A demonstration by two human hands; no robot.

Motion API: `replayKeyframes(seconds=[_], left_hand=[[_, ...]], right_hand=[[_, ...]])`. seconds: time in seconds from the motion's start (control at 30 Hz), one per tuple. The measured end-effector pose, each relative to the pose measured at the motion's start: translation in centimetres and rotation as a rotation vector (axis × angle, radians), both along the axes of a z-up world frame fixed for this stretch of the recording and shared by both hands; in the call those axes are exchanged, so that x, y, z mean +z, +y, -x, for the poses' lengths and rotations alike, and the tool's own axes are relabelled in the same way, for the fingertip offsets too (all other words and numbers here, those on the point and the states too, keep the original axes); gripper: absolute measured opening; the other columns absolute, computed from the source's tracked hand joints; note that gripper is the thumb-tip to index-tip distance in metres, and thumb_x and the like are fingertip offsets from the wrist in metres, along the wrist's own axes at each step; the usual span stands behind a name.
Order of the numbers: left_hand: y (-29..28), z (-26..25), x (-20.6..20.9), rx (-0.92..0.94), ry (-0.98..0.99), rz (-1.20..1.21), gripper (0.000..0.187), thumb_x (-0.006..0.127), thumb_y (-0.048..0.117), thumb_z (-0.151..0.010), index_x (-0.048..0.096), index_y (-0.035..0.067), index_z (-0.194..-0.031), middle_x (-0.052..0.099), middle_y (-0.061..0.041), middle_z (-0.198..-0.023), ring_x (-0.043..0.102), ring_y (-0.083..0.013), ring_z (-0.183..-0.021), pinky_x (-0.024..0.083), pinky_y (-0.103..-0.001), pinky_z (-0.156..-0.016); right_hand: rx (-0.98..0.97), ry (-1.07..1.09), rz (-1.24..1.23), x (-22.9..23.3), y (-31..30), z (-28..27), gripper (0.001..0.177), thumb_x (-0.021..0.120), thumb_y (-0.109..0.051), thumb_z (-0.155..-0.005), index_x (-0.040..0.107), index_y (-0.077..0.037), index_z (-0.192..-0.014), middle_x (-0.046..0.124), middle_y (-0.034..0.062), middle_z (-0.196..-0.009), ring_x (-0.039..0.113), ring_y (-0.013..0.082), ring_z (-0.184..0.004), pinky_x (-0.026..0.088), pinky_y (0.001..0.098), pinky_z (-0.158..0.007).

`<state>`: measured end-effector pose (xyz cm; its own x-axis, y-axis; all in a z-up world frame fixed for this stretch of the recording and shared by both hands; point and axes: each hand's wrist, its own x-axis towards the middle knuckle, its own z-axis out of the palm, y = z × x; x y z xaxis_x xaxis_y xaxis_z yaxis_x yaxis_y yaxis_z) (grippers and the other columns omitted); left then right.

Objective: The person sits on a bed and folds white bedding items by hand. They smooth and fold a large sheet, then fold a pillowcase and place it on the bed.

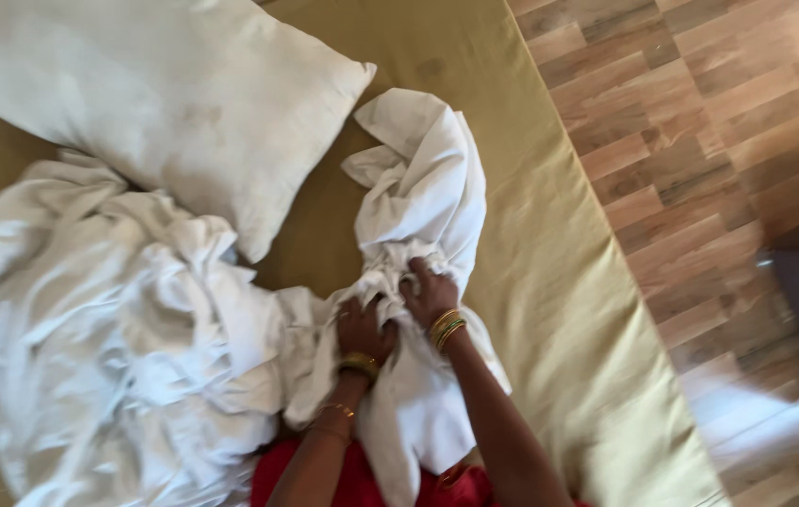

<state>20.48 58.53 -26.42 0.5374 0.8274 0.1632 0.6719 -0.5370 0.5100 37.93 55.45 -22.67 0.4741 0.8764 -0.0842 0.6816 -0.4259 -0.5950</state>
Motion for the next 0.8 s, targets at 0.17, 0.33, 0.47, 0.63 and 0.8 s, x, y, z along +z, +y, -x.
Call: replayKeyframes(seconds=[0.17, 0.33, 0.47, 0.63, 0.8], left_hand=[[-0.4, 0.9, -2.8, -0.001, 0.060, 0.026, 0.062, 0.065, 0.051, -0.082, 0.066, 0.009, -0.127, 0.059, -0.028, -0.116, 0.055, -0.0486, -0.107, 0.044, -0.060, -0.096], [-0.2, 0.5, -4.8, -0.030, 0.284, 0.165, 0.066, 0.068, 0.053, -0.070, 0.067, 0.015, -0.124, 0.060, -0.023, -0.116, 0.055, -0.0459, -0.109, 0.043, -0.060, -0.095], [-1.2, 0.0, -4.9, -0.052, 0.386, 0.193, 0.073, 0.068, 0.056, -0.069, 0.064, 0.016, -0.130, 0.058, -0.022, -0.117, 0.052, -0.0460, -0.110, 0.040, -0.062, -0.096], [0.4, -0.9, -4.1, -0.105, 0.389, 0.227, 0.074, 0.068, 0.059, -0.074, 0.060, 0.014, -0.133, 0.056, -0.025, -0.122, 0.050, -0.0467, -0.113, 0.036, -0.063, -0.096], [0.3, -0.7, -4.8, -0.106, 0.118, 0.122, 0.067, 0.066, 0.050, -0.081, 0.060, 0.015, -0.138, 0.058, -0.026, -0.131, 0.051, -0.0448, -0.124, 0.030, -0.062, -0.111]], right_hand=[[0.121, 0.010, 0.176, 0.2, 1.3, -1.8, 0.048, 0.061, -0.039, -0.086, 0.060, -0.016, -0.128, 0.074, 0.0154, -0.078, 0.068, 0.0407, -0.074, 0.050, 0.0533, -0.080], [0.119, -0.113, 0.007, -1.6, 0.2, -0.5, 0.050, 0.061, -0.035, -0.082, 0.057, -0.013, -0.127, 0.076, 0.0157, -0.088, 0.067, 0.0439, -0.066, 0.046, 0.0618, -0.077], [0.109, -0.109, 0.088, -3.9, -0.7, -0.2, 0.048, 0.062, -0.036, -0.083, 0.057, -0.014, -0.125, 0.075, 0.0168, -0.086, 0.067, 0.0438, -0.066, 0.047, 0.0596, -0.081], [0.040, -0.121, 0.084, -6.0, -0.5, -0.7, 0.053, 0.061, -0.036, -0.084, 0.056, -0.012, -0.130, 0.073, 0.0159, -0.078, 0.067, 0.0398, -0.066, 0.049, 0.0517, -0.077], [0.006, -0.256, 0.328, -7.3, 0.7, -0.9, 0.043, 0.054, -0.037, -0.094, 0.057, -0.013, -0.130, 0.074, 0.0136, -0.103, 0.067, 0.0375, -0.091, 0.049, 0.0515, -0.085]])
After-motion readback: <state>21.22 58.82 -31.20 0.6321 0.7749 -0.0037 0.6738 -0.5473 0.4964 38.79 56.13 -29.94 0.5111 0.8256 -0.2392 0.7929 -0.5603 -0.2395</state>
